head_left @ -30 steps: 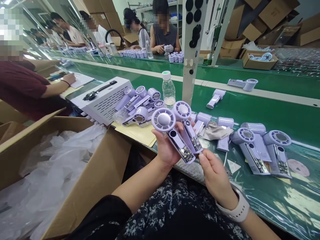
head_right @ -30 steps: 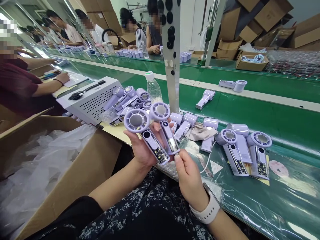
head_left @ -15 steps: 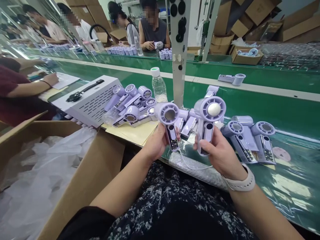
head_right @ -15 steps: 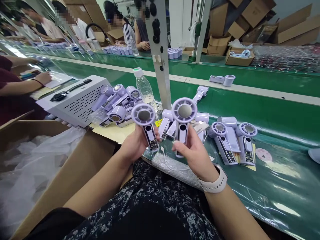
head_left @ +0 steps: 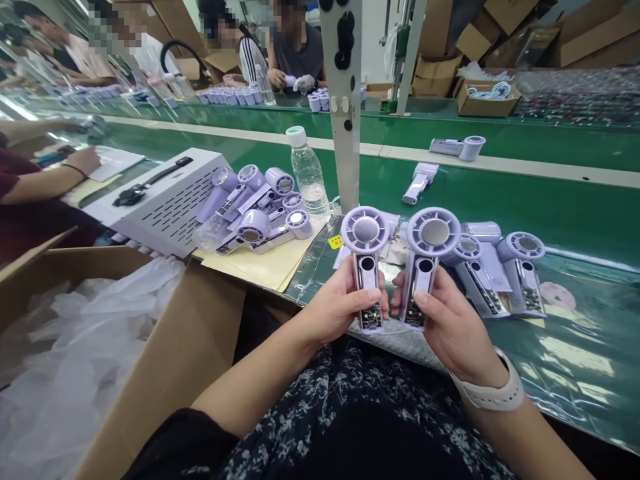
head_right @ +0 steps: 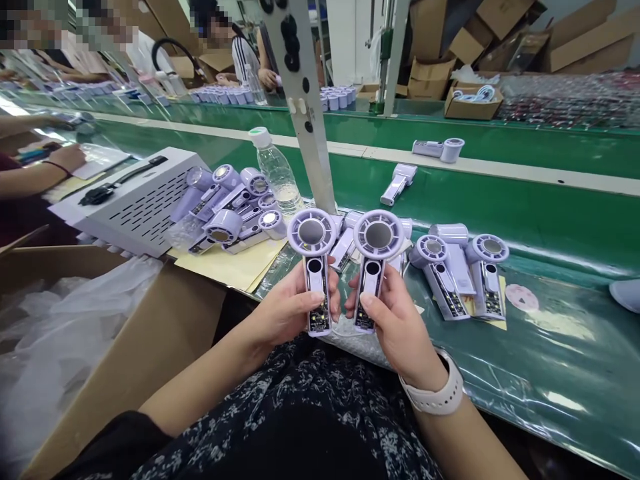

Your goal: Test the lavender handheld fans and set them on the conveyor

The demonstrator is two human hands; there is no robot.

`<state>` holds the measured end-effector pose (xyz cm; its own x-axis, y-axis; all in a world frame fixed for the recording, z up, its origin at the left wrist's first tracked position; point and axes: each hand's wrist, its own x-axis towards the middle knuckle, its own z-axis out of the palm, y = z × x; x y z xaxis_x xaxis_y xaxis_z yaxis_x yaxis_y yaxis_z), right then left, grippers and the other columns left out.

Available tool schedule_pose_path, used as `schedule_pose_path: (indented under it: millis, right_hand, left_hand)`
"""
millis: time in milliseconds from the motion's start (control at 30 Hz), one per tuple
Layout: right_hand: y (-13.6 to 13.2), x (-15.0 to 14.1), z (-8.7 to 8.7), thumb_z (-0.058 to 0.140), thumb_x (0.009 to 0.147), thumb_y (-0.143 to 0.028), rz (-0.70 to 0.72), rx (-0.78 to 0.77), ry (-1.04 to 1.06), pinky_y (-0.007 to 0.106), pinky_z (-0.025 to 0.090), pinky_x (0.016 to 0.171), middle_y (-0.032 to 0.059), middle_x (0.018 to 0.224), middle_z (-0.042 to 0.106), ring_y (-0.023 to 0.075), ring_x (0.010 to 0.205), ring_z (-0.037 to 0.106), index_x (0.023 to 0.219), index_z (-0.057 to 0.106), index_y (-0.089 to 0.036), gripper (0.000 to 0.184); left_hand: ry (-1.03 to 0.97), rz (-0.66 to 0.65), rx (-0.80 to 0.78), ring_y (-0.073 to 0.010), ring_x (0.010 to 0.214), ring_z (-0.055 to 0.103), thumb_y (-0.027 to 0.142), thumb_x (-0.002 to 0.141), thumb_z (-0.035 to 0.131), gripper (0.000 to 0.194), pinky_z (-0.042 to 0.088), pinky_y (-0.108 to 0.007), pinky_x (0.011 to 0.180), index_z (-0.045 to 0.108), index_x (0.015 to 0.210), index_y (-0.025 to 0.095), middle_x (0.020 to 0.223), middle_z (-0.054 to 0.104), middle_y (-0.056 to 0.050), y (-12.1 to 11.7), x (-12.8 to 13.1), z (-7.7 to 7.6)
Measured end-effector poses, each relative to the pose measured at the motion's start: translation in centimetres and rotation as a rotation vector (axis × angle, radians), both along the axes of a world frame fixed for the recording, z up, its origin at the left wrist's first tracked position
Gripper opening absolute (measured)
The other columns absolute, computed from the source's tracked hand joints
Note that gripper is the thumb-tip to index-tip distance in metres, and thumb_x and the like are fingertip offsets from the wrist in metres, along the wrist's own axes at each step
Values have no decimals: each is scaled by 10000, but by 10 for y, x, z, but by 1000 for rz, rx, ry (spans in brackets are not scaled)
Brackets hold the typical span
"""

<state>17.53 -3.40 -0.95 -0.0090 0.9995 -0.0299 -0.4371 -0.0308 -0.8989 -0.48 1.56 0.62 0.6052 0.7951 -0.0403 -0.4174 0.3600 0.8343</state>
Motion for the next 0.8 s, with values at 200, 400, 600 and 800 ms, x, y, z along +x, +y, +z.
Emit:
schedule_pose_path:
  millis: [200,400,600,800]
  right_hand:
    - [-1,0,0,715,908,-390,42,-37,66,412,602,725,61,1066,667,209,807,660,1117,635,-256,262]
    - [-2,1,2,732,907,-379,96,-27,84,343,574,644,44,1014,677,174,741,642,1094,651,-252,240]
    - [-3,-2,-2,717,911,-406,41,-21,38,289,540,590,38,962,674,154,699,642,1039,661,-234,222]
    - [-8,0,-6,675,946,-444,76,-3,-6,296,529,586,31,955,655,146,679,621,1050,642,-244,228]
  left_hand:
    - [-33,11,-55,-133,724,642,294,758,820,515,555,-284,630,506,1156,206,963,591,9,1,-1,-5]
    - [-43,10,-10,-128,694,635,277,763,806,538,544,-288,625,494,1195,209,936,584,21,-1,-1,-2]
    - [-27,90,-33,-120,637,619,325,789,757,457,534,-275,568,490,1140,205,883,584,29,2,3,-10]
    - [-6,29,41,-116,633,621,371,817,754,401,539,-260,568,501,1081,207,856,585,24,2,-3,-17]
